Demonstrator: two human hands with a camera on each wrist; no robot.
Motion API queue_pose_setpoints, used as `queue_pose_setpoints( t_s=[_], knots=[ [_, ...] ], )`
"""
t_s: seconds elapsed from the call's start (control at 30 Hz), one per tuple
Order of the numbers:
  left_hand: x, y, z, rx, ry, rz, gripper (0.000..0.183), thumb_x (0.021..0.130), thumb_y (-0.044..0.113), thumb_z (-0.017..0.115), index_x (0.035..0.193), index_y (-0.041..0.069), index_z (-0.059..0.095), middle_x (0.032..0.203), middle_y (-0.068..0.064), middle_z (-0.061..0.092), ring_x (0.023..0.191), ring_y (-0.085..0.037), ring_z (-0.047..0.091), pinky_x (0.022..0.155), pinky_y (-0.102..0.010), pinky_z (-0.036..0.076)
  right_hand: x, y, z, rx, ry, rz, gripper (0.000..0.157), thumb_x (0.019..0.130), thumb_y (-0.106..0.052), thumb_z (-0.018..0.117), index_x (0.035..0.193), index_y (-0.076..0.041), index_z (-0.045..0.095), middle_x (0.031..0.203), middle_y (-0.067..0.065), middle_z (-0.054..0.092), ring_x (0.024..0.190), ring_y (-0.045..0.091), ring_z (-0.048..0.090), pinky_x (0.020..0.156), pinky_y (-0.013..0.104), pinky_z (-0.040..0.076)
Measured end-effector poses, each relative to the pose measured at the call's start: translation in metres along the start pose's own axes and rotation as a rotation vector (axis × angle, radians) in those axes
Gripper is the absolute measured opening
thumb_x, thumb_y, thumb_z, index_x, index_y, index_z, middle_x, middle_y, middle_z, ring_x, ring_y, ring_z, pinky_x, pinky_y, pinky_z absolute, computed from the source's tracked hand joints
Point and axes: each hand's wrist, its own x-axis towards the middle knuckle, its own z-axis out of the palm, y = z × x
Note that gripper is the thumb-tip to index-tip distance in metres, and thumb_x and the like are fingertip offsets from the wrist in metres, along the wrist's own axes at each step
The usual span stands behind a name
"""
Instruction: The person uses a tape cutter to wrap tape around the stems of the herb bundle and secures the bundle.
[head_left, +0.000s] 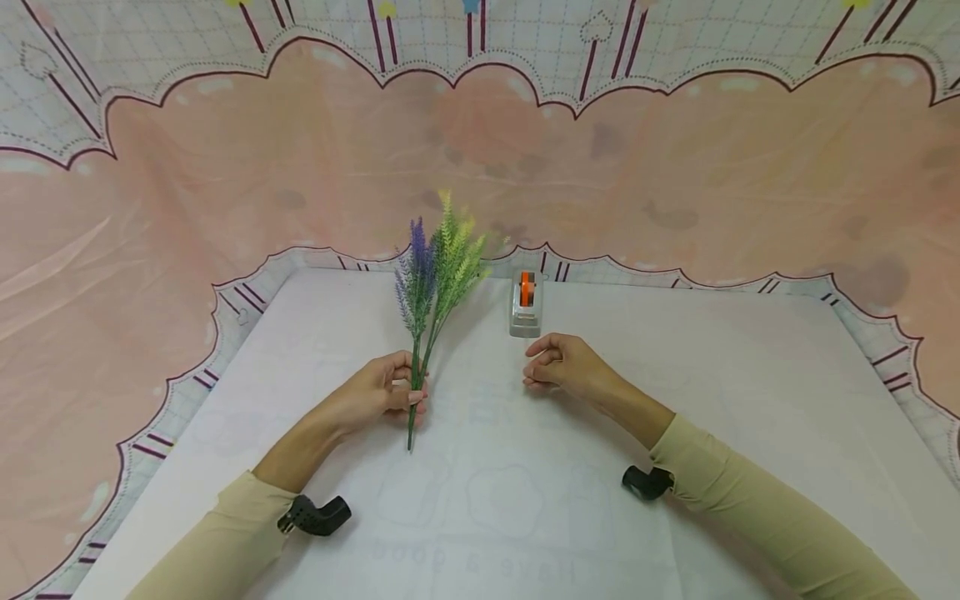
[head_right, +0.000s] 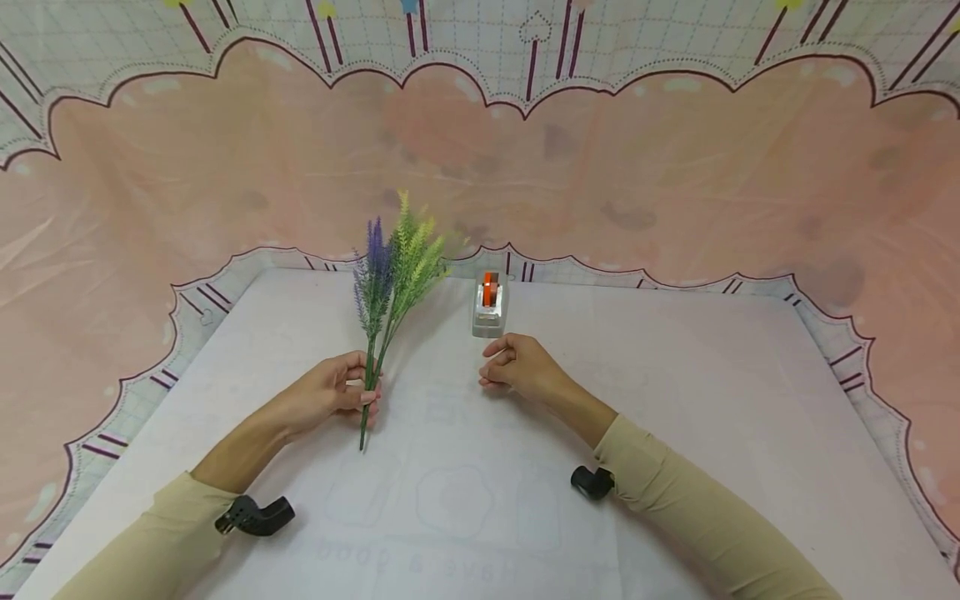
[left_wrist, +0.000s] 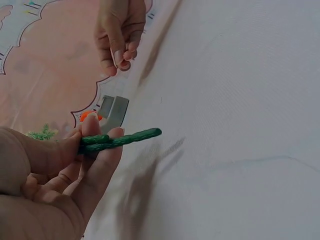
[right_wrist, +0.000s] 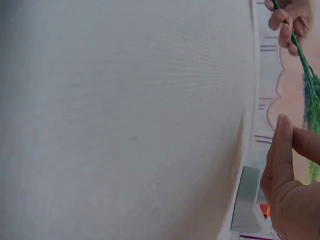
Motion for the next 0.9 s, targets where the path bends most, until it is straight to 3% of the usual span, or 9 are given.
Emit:
queue_pose_setpoints(
  t_s=[0.2, 0.43, 0.67, 0.9],
  knots=[
    [0.009, 0.009, 0.007, 0.079, 0.022, 0.052, 0.029, 0.098, -0.008, 0.055, 0.125, -0.013, 0.044, 0.103, -0.02, 0.059, 0.089, -0.036, 0.071, 0.08, -0.046, 0.061, 0.0, -0.001, 0.001, 0.004, 0.001, -0.001, 0.034, 0.096, 0.006, 0.062, 0.128, 0.011, 0.051, 0.095, 0.013, 0.067, 0.085, 0.019, 0.073, 0.08, 0.03, 0.06],
    [0.021, 0.021, 0.018, 0.129, -0.021, 0.09, 0.033, 0.093, -0.017, 0.044, 0.125, -0.013, 0.047, 0.104, -0.02, 0.059, 0.089, -0.035, 0.071, 0.082, -0.045, 0.061, 0.002, 0.001, 0.001, 0.022, -0.003, -0.01, 0.034, 0.096, 0.008, 0.06, 0.128, 0.013, 0.05, 0.093, 0.013, 0.066, 0.083, 0.019, 0.073, 0.078, 0.028, 0.06],
    [0.035, 0.029, 0.03, 0.198, -0.043, 0.113, 0.031, 0.096, -0.014, 0.049, 0.126, -0.009, 0.052, 0.106, -0.02, 0.061, 0.087, -0.03, 0.07, 0.076, -0.041, 0.061, 0.002, 0.002, 0.001, 0.023, -0.005, -0.016, 0.034, 0.096, 0.008, 0.059, 0.129, 0.012, 0.049, 0.096, 0.015, 0.066, 0.084, 0.02, 0.074, 0.078, 0.028, 0.06],
    [0.054, 0.037, 0.041, 0.288, -0.06, 0.137, 0.031, 0.095, -0.013, 0.05, 0.125, -0.006, 0.056, 0.103, -0.016, 0.061, 0.087, -0.035, 0.07, 0.069, -0.038, 0.059, 0.001, 0.002, 0.003, 0.042, 0.012, -0.017, 0.038, 0.096, 0.009, 0.059, 0.131, 0.015, 0.044, 0.098, 0.019, 0.069, 0.084, 0.023, 0.074, 0.078, 0.031, 0.06]
  ],
)
